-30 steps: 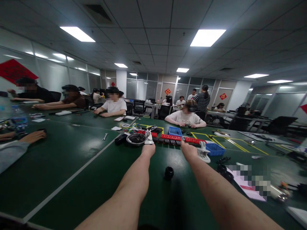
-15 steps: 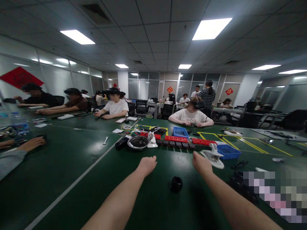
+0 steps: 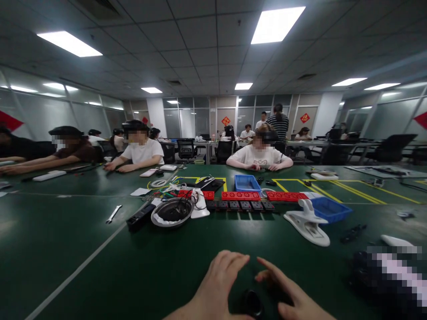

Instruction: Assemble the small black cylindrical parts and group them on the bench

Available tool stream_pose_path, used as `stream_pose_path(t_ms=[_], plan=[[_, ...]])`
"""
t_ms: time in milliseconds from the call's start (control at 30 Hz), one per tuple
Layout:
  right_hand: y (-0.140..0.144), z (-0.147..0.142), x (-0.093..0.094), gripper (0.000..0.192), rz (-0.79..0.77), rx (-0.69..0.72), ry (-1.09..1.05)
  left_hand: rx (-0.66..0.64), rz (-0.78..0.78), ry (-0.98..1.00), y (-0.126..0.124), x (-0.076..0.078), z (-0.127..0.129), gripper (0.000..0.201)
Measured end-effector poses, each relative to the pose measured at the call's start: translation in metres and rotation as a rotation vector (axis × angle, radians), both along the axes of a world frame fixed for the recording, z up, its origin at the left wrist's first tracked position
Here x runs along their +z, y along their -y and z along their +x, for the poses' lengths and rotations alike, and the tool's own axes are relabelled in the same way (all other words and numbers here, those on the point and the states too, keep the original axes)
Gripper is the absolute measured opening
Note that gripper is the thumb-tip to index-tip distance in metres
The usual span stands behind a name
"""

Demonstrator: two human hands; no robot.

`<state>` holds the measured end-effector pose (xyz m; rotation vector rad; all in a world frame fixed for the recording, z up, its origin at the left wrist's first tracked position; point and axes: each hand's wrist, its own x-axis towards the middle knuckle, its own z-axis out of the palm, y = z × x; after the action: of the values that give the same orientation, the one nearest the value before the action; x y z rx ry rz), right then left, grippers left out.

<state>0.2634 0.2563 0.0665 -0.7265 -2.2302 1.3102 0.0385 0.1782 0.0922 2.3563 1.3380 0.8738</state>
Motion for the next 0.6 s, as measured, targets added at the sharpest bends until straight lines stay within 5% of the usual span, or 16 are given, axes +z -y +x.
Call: stream_pose_path(t_ms=[133, 267, 367, 600], plan=[[-0.003, -0.012, 0.014, 0.077, 0.004, 0.099, 0.299, -0.101, -0.085, -0.033, -0.015, 0.005, 0.001, 0.053], [-0.011, -0.031, 0.000, 0.033, 0.165, 0.181, 0.454, -0.176, -0.131, -0.072, -0.018, -0.002, 0.002, 0.033], [-0.009, -0.035, -0.008, 0.034, 0.240, 0.163, 0.395, -0.196, -0.150, -0.040, -0.015, -0.005, 0.004, 0.034], [0.022, -0.036, 0.013, 0.031, 0.280, -0.001, 0.387, 0.060, -0.237, 0.055, -0.006, -0.007, 0.016, 0.045]])
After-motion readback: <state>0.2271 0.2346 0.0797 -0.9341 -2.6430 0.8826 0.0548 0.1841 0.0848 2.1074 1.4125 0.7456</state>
